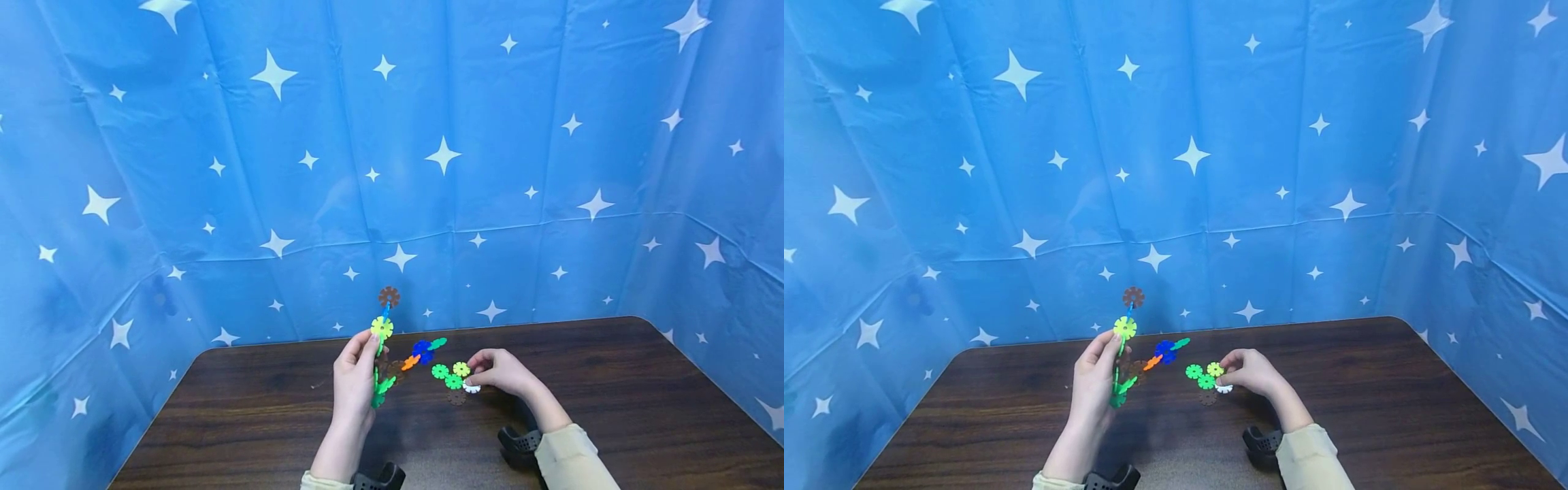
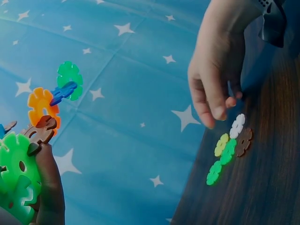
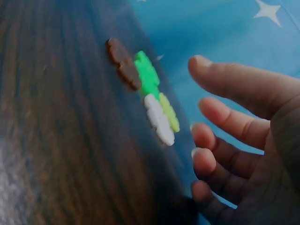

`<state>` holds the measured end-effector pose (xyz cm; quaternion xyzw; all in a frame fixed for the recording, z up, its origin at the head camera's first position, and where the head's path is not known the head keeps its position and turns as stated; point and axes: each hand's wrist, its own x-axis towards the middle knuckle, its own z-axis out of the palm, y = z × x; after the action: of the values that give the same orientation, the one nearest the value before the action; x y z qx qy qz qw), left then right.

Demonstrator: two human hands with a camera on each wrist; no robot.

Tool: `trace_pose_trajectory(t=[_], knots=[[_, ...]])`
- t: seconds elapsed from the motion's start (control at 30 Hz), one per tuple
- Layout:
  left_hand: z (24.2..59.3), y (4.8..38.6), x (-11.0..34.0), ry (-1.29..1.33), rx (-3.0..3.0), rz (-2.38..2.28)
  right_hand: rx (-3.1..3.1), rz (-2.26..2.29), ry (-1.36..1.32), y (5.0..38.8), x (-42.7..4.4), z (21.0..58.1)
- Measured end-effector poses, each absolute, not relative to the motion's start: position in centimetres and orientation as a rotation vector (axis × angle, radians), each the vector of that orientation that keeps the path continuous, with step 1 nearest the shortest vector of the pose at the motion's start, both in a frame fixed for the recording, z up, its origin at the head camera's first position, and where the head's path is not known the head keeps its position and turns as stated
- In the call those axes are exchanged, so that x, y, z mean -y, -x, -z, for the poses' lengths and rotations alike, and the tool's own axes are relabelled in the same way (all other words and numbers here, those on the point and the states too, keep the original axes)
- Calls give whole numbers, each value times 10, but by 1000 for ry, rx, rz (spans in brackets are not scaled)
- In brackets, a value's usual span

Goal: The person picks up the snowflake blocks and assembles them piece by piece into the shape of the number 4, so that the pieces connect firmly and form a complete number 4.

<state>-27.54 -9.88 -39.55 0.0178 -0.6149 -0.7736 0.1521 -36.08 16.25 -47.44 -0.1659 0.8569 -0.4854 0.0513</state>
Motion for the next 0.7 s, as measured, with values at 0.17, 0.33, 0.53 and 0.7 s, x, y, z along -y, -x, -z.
trace_pose_trajectory(t=[0.17,0.33,0.53,0.7], knots=[[396,277,98,-49,1768,2221,-2629,1423,488,361,-163,481],[397,277,99,-47,1770,2222,-2659,1384,499,362,-162,484],[396,276,98,-40,1772,2224,-2725,1321,474,361,-159,486],[397,276,99,-18,1776,2228,-2765,1266,446,360,-156,486]])
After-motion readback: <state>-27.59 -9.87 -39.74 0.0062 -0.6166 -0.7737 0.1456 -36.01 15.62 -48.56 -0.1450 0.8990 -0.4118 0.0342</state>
